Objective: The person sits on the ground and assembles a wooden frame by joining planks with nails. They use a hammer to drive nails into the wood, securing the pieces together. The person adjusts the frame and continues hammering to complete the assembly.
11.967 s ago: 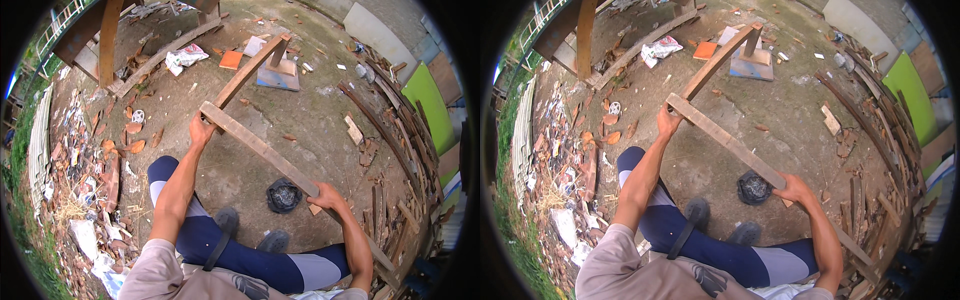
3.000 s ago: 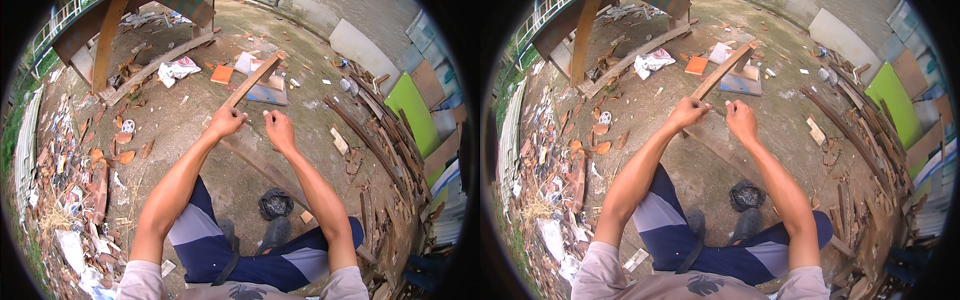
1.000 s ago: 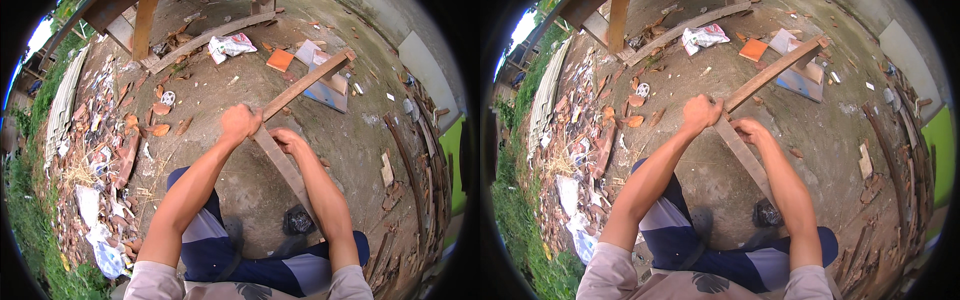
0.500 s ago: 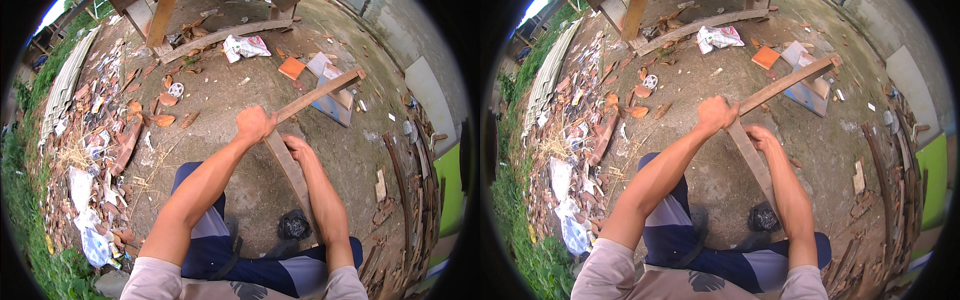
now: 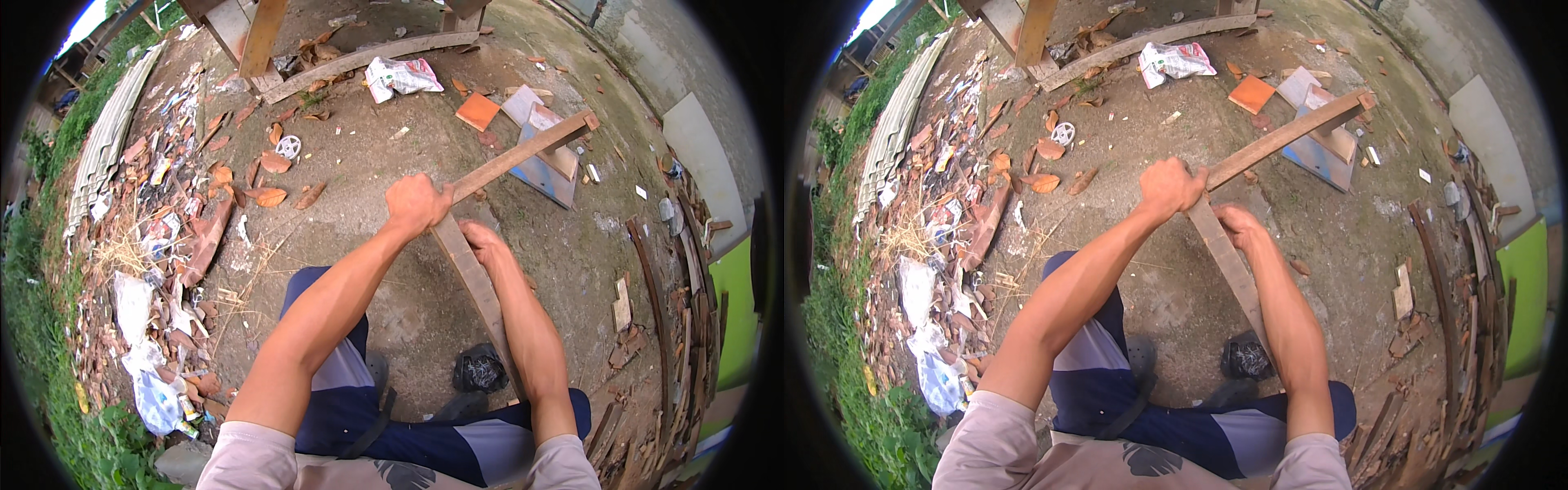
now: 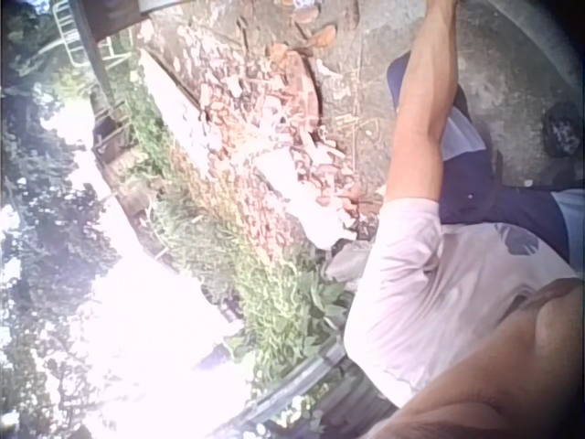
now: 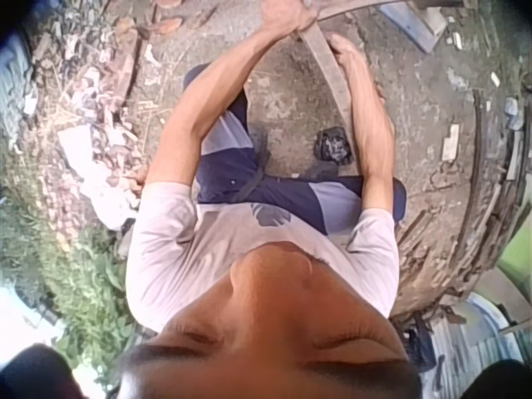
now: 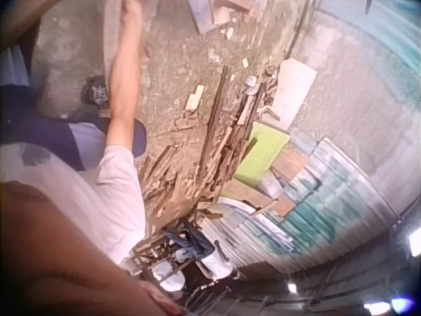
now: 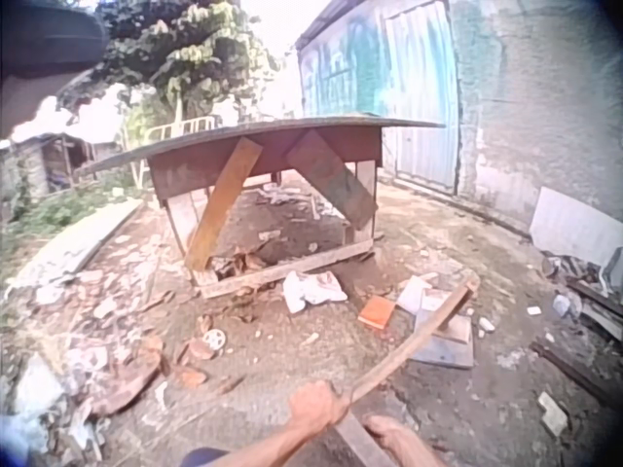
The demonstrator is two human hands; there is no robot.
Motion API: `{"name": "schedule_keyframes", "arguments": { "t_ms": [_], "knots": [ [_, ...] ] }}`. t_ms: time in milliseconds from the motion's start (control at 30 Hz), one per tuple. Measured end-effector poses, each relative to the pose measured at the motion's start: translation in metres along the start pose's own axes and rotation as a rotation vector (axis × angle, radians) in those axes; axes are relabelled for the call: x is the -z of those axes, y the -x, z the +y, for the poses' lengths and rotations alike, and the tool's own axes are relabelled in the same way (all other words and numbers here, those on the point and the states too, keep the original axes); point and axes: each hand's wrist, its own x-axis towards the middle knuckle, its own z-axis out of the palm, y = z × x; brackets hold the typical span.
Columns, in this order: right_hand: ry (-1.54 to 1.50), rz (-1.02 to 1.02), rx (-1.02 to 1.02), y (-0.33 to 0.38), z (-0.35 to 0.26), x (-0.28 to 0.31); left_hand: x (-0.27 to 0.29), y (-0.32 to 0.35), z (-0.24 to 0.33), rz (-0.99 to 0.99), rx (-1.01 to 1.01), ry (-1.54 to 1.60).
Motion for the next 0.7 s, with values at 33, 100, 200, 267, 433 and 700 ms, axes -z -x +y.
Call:
{"name": "schedule_keyframes", "arguments": {
  "t_ms": [33,100,200,267,433,700],
  "knots": [
    [0.005,-0.001,0.01,-0.001,0.0,0.001,0.0,0.0,0.001,0.001,-0.002,0.0],
    [0.015,-0.011,0.028,-0.003,0.001,-0.002,0.001,0.0,-0.001,0.007,0.002,-0.003],
    [-0.02,0.066,0.018,0.006,-0.003,-0.01,0.0,0.0,-0.003,0.0,0.001,-0.002],
    [-0.081,0.048,0.057,-0.004,0.003,-0.003,0.0,-0.001,-0.001,-0.022,0.017,-0.01],
    [-0.222,0.044,0.126,-0.009,0.002,0.008,-0.004,-0.004,-0.001,-0.016,0.037,-0.037],
    [0.018,0.131,0.186,0.018,-0.025,0.022,0.0,-0.004,-0.001,-0.026,0.047,-0.081]
  ]
}}
